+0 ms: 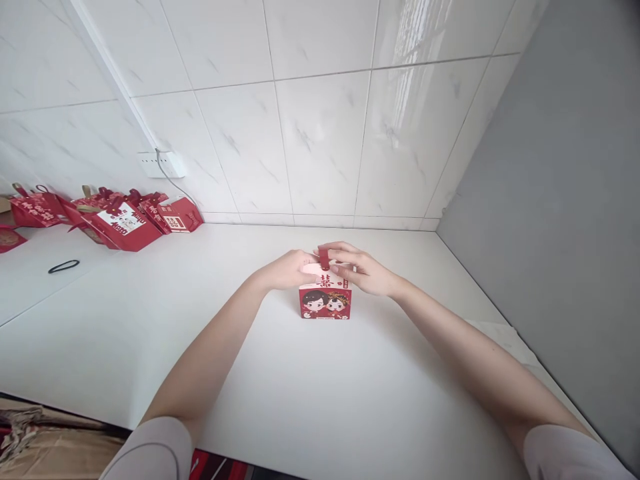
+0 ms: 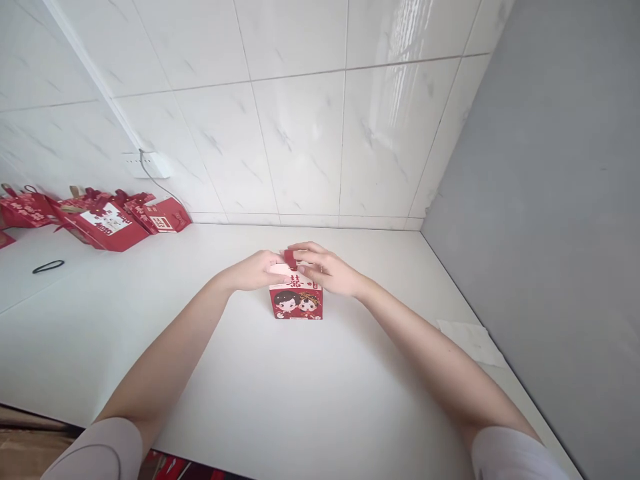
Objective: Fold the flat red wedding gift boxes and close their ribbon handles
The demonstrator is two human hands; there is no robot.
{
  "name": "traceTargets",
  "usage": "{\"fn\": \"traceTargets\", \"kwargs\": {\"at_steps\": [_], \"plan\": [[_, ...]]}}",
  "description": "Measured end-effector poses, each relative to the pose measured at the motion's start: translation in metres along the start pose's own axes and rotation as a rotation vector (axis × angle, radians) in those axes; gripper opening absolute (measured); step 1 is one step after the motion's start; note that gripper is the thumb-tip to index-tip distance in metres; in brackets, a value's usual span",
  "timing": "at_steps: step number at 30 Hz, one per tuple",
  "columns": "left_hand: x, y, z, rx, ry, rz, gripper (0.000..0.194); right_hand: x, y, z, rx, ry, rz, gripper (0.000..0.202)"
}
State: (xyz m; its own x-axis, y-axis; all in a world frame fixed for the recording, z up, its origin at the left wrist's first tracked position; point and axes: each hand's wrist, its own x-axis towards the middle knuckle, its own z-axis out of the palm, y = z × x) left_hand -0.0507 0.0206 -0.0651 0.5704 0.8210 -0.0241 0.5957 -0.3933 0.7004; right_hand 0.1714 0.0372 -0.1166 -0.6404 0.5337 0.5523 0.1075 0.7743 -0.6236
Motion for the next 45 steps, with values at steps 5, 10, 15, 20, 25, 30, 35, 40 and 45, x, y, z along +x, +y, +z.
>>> {"fn": "traceTargets", "kwargs": {"at_steps": [5,10,15,20,25,30,35,40,45], "plan": [[0.003,-0.004,0.001,-0.018,0.035,-0.055,0.018,0.009,-0.008,-0.02,0.051,-0.094,0.136,0.038],[0.001,-0.002,-0.004,-0.029,0.069,-0.056,0.034,0.018,-0.017,-0.033,0.089,-0.228,0.232,0.038],[0.005,-0.003,0.008,-0.175,0.198,0.009,0.035,0.014,-0.021,-0.036,0.04,-0.226,0.265,0.039],[0.008,-0.007,0.013,-0.093,0.198,0.0,0.03,0.001,-0.017,-0.042,0.129,-0.26,0.365,0.036],[0.007,-0.007,0.006,-0.225,0.116,-0.018,0.028,-0.001,-0.014,-0.038,0.091,-0.094,0.369,0.026],[0.006,-0.003,0.007,-0.147,0.185,-0.037,0.024,0.003,-0.011,-0.015,0.012,-0.097,0.407,0.026],[0.006,-0.001,0.008,-0.017,0.242,-0.029,0.024,0.006,-0.008,-0.003,0.093,-0.03,0.418,0.023],[0.008,-0.001,0.008,0.018,0.236,-0.038,0.024,0.01,-0.006,0.002,0.144,0.04,0.472,0.021],[0.008,0.0,0.009,0.041,0.251,-0.042,0.025,0.01,-0.002,0.003,0.186,0.034,0.498,0.025]]}}
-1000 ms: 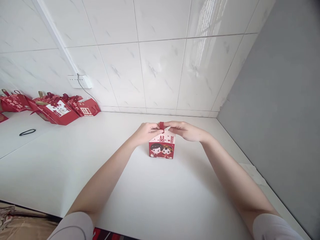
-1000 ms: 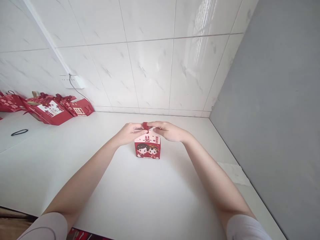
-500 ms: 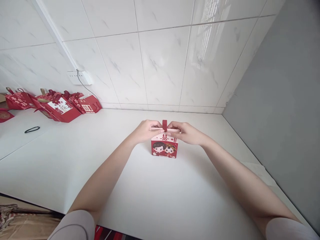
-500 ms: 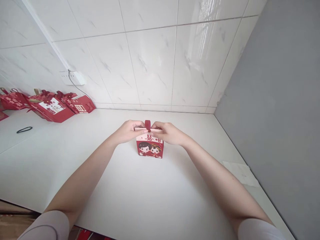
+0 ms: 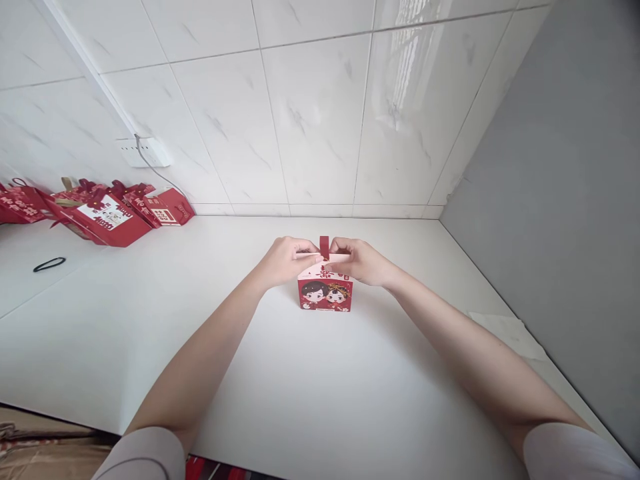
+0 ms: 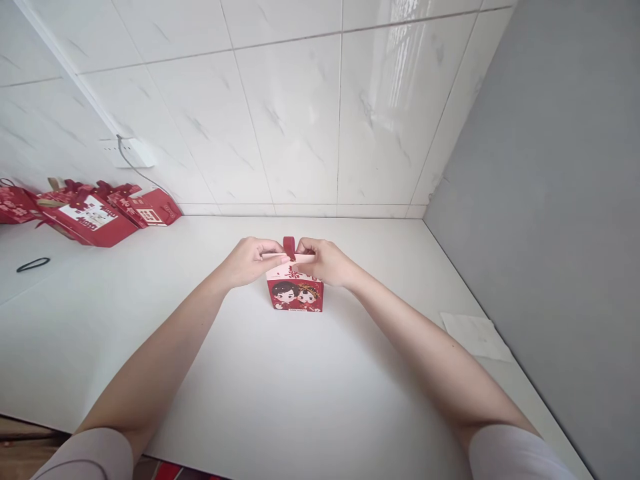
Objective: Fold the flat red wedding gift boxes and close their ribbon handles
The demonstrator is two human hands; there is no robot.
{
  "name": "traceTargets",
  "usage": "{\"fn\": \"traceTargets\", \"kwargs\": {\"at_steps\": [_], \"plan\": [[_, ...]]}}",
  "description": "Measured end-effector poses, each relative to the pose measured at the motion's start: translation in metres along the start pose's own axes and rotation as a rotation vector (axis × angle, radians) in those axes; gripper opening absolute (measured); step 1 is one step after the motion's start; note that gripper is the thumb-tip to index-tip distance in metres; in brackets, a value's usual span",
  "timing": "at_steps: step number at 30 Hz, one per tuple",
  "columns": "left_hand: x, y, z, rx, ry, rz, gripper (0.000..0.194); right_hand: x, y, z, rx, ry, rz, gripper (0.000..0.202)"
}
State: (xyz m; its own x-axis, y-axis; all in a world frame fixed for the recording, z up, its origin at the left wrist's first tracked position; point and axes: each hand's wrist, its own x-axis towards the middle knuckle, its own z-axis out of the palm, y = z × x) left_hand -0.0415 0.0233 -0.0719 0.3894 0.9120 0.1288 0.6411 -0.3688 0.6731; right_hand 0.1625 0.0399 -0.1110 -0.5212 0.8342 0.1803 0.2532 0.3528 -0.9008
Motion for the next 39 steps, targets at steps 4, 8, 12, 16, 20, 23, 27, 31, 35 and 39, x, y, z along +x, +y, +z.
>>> {"fn": "traceTargets", "kwargs": {"at_steps": [4,8,12,16,20,23,27,31,35,39], "plan": [[-0.003,0.004,-0.005,0.012,-0.039,-0.022,0.026,-0.005,-0.008,-0.009,-0.087,-0.026,0.018,0.027],[-0.008,0.012,-0.01,-0.032,-0.149,-0.007,0.028,-0.009,-0.011,-0.01,-0.11,-0.052,-0.031,0.025],[-0.01,0.015,-0.009,0.033,-0.06,-0.018,0.036,-0.007,-0.005,0.0,-0.1,-0.015,-0.176,0.02],[-0.007,0.011,-0.01,0.061,0.011,-0.047,0.047,-0.006,0.0,0.007,-0.183,0.243,-0.427,0.027],[-0.008,0.01,-0.019,0.005,0.03,-0.061,0.046,-0.007,-0.001,0.009,-0.389,0.305,-0.603,0.012],[-0.01,0.014,-0.024,-0.003,0.03,-0.073,0.044,-0.009,-0.005,0.012,-0.466,0.241,-0.623,0.018],[-0.013,0.019,-0.024,0.03,0.042,-0.075,0.047,-0.013,-0.013,0.018,-0.389,0.178,-0.535,0.023],[-0.015,0.021,-0.022,0.049,0.06,-0.049,0.047,-0.016,-0.018,0.022,-0.328,0.169,-0.479,0.024],[-0.015,0.019,-0.021,0.084,0.037,-0.039,0.043,-0.015,-0.017,0.022,-0.363,0.132,-0.487,0.025],[-0.014,0.017,-0.021,0.198,0.007,0.015,0.041,-0.012,-0.011,0.02,-0.418,0.039,-0.485,0.031]]}}
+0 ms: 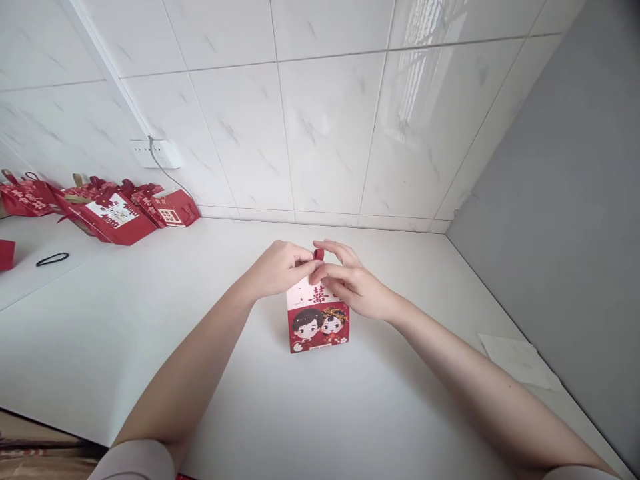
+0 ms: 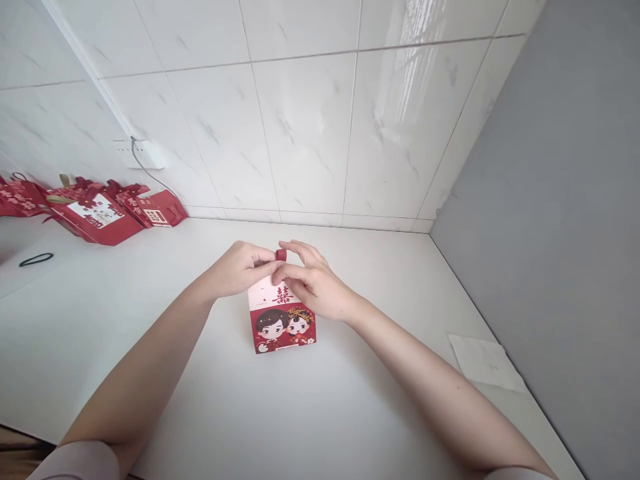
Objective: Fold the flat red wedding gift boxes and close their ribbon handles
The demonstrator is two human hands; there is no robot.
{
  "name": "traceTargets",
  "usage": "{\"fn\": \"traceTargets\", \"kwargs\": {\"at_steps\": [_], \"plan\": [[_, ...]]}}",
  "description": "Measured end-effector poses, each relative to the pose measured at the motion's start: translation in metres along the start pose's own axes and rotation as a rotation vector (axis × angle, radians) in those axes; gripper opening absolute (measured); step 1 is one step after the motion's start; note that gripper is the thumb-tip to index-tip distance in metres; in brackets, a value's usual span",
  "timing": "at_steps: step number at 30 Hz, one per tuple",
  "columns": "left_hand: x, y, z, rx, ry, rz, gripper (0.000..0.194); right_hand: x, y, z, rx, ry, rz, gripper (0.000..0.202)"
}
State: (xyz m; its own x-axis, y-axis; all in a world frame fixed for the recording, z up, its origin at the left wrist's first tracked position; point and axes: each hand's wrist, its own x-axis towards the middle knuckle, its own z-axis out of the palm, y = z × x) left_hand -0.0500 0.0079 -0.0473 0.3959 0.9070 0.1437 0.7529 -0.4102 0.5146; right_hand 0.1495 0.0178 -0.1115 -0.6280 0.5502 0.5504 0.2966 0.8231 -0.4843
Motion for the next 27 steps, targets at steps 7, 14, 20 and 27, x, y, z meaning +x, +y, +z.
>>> {"fn": "traceTargets", "kwargs": {"at_steps": [7,14,20,27], "plan": [[0.006,-0.012,0.001,0.026,0.059,0.033,0.044,0.002,0.005,-0.011,0.218,-0.037,0.04,0.031],[0.009,-0.021,0.0,-0.084,-0.093,-0.023,0.031,0.003,0.011,-0.011,0.234,0.03,0.284,0.022],[0.009,-0.015,0.011,0.02,-0.054,0.062,0.03,0.003,0.011,-0.008,0.24,0.056,0.306,0.015],[0.012,-0.02,0.017,-0.009,-0.1,0.147,0.032,0.002,0.014,-0.018,0.207,-0.038,0.278,0.011]]}}
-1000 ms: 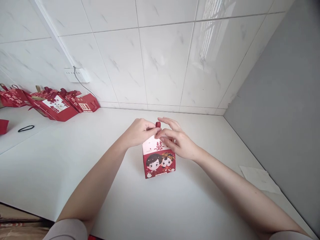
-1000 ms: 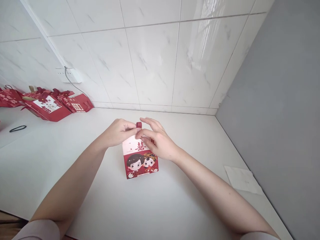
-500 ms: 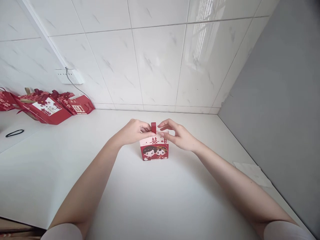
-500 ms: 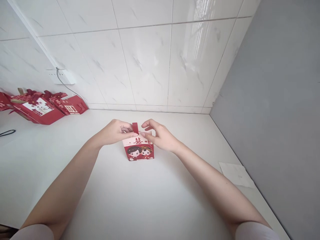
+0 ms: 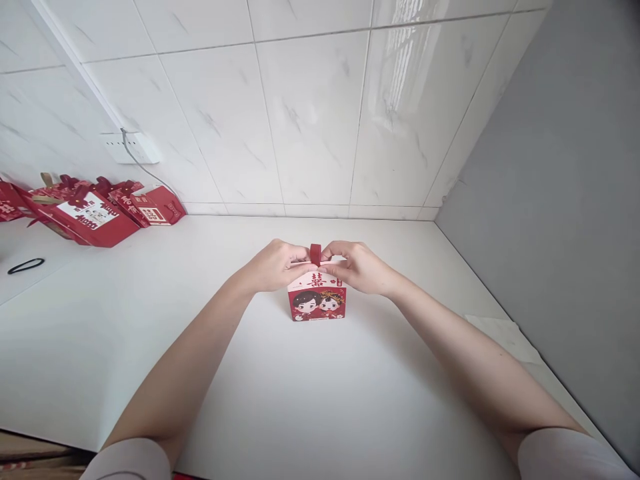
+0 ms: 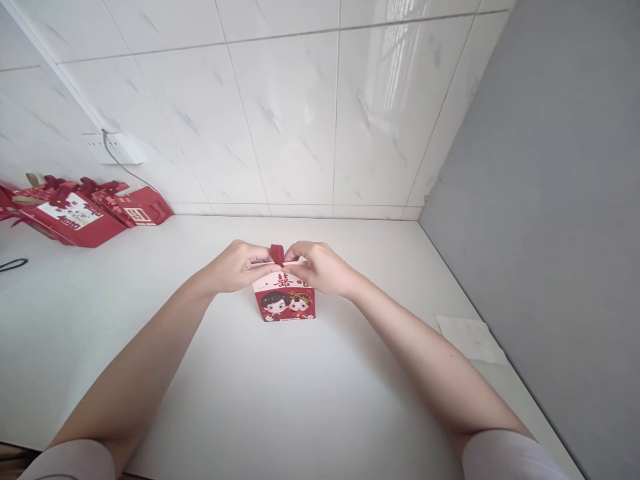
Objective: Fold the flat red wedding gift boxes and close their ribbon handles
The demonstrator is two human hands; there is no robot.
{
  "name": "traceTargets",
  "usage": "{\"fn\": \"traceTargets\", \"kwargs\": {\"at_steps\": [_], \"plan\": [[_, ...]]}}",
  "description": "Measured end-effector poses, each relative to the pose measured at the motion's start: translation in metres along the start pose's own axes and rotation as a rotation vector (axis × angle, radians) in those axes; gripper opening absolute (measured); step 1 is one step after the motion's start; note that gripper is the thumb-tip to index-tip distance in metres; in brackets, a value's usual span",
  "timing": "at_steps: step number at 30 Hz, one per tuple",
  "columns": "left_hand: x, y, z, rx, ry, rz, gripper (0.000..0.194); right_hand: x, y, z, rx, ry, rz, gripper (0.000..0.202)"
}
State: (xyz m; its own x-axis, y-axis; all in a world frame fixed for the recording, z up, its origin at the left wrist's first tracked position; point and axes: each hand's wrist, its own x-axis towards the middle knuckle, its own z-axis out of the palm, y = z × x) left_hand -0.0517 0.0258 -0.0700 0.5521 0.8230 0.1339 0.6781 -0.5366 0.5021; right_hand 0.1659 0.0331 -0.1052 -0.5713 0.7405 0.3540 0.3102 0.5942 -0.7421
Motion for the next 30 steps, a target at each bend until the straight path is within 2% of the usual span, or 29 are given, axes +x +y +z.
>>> {"fn": "traceTargets", "kwargs": {"at_steps": [6,9,12,15,19,26,30], "plan": [[-0.006,0.008,-0.012,-0.111,-0.073,-0.101,0.027,-0.006,-0.007,-0.011,-0.081,-0.043,-0.045,0.014],[-0.008,0.015,-0.014,-0.161,-0.054,-0.125,0.028,-0.008,-0.011,-0.015,-0.092,-0.056,-0.046,0.014],[-0.008,0.017,-0.012,-0.162,-0.025,-0.156,0.026,-0.006,-0.012,-0.01,-0.102,-0.014,-0.028,0.016],[-0.006,0.016,-0.008,-0.098,0.004,-0.15,0.024,-0.003,-0.009,0.0,-0.141,0.015,-0.017,0.013],[-0.004,0.012,-0.006,-0.051,-0.008,-0.111,0.022,0.0,-0.005,0.006,-0.149,-0.001,-0.085,0.015],[-0.005,0.009,-0.009,-0.073,-0.035,-0.137,0.023,-0.003,-0.003,-0.003,-0.113,-0.061,-0.069,0.013],[-0.005,0.014,-0.007,-0.182,-0.023,-0.135,0.022,-0.006,-0.011,-0.009,-0.102,-0.074,-0.041,0.013]]}}
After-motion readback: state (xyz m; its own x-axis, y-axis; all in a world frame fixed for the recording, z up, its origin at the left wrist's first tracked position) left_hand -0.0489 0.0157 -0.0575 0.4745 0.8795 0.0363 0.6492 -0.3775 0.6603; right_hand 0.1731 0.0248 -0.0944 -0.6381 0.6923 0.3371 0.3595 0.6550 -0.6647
